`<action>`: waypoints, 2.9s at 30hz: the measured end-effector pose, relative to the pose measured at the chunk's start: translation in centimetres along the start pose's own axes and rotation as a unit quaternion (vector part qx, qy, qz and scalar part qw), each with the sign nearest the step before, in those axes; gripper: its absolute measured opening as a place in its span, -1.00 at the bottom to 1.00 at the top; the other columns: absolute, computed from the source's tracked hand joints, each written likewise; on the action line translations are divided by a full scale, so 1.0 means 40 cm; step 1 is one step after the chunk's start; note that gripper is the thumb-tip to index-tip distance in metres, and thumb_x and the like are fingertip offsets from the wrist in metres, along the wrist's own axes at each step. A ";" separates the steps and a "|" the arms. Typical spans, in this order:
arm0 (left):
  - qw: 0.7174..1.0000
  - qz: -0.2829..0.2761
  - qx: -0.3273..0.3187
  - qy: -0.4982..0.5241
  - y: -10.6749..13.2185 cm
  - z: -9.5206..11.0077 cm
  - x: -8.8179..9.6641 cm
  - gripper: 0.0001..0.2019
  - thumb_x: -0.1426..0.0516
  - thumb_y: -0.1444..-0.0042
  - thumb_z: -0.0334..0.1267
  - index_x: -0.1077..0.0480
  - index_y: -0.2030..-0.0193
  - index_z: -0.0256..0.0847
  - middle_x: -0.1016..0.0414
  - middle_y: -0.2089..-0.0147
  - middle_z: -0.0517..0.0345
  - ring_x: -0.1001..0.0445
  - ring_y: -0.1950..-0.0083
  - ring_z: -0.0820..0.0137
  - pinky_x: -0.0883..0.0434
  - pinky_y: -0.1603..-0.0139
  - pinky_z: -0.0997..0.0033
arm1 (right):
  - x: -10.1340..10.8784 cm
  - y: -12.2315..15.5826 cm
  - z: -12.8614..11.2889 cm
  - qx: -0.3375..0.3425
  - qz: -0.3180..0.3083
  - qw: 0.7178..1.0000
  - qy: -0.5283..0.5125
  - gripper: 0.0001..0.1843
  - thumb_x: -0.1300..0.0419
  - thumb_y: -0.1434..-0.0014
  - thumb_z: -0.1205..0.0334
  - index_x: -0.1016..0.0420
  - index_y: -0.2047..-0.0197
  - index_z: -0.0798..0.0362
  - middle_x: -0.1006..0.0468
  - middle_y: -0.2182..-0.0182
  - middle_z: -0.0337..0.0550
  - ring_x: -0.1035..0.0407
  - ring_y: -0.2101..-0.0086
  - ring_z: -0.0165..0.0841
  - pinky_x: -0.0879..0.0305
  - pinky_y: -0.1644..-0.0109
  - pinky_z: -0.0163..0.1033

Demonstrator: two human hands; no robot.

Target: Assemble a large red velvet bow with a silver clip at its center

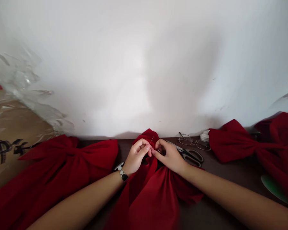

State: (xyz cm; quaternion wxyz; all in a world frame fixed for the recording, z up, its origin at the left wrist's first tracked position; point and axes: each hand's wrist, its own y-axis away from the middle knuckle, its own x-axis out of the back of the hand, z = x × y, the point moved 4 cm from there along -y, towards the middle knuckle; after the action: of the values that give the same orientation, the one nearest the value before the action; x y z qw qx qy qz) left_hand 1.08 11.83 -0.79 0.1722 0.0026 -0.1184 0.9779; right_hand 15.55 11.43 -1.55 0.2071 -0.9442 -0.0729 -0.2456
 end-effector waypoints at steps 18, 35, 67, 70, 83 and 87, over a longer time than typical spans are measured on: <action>0.989 -0.017 -0.065 -0.131 0.030 0.030 0.003 -0.82 -0.08 -0.19 -0.18 -0.34 0.34 -0.26 -0.47 0.34 0.09 -0.47 0.26 0.42 -0.38 0.16 0.44 | 0.031 0.003 0.018 -0.012 0.009 0.988 -0.155 -0.87 -0.06 -0.14 0.28 -0.40 0.38 0.07 -0.44 0.41 -0.22 -0.30 0.36 -0.38 -0.23 0.21 -0.29; 0.847 -0.032 -0.190 -0.496 0.030 0.039 0.013 -0.81 -0.02 -0.18 -0.36 -0.46 0.32 -0.18 -0.55 0.32 0.10 -0.48 0.30 0.39 -0.35 0.22 0.46 | 0.042 0.015 0.017 -0.028 0.028 0.984 -0.171 -0.87 -0.01 -0.21 0.23 -0.32 0.34 0.04 -0.39 0.43 -0.28 -0.28 0.38 -0.40 -0.21 0.23 -0.33; 0.869 -0.034 -0.168 -0.464 0.033 0.031 0.031 -0.76 -0.06 -0.21 -0.20 -0.57 0.21 -0.09 -0.64 0.22 0.10 -0.60 0.23 0.30 -0.45 0.18 0.41 | 0.046 0.034 -0.042 0.173 0.015 0.983 -0.052 -0.81 -0.12 -0.17 0.34 -0.54 0.21 -0.01 -0.43 0.24 -0.08 -0.40 0.19 -0.31 -0.36 0.10 -0.17; 0.867 -0.034 -0.195 -0.457 0.033 0.032 0.036 -0.78 -0.06 -0.21 -0.24 -0.56 0.19 -0.09 -0.63 0.20 0.11 -0.59 0.21 0.32 -0.44 0.16 0.42 | 0.051 0.037 -0.049 0.173 0.023 0.983 -0.058 -0.85 -0.13 -0.18 0.34 -0.52 0.23 0.01 -0.41 0.23 -0.08 -0.39 0.20 -0.33 -0.34 0.10 -0.20; 0.848 -0.038 -0.274 -0.452 0.042 0.059 0.004 -0.83 -0.04 -0.22 -0.36 -0.47 0.19 -0.18 -0.59 0.19 0.08 -0.53 0.14 0.40 -0.42 0.05 0.43 | 0.039 0.035 -0.024 0.045 -0.011 0.991 -0.125 -0.83 0.03 -0.30 0.20 -0.30 0.30 0.05 -0.39 0.41 -0.24 -0.30 0.38 -0.41 -0.23 0.24 -0.33; 0.831 -0.033 -0.301 -0.467 0.046 0.058 0.000 -0.82 -0.03 -0.22 -0.37 -0.47 0.20 -0.21 -0.56 0.27 0.08 -0.52 0.26 0.42 -0.44 0.20 0.47 | 0.041 0.044 -0.027 0.051 -0.002 0.993 -0.104 -0.83 0.08 -0.32 0.22 -0.23 0.29 0.03 -0.35 0.43 -0.26 -0.27 0.41 -0.42 -0.21 0.27 -0.34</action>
State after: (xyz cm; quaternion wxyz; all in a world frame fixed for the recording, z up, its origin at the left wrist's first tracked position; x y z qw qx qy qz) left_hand 0.37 9.60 1.04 0.1206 0.4104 -0.4732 0.7701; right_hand 16.93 9.45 -0.52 0.2458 -0.9527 -0.1083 -0.1421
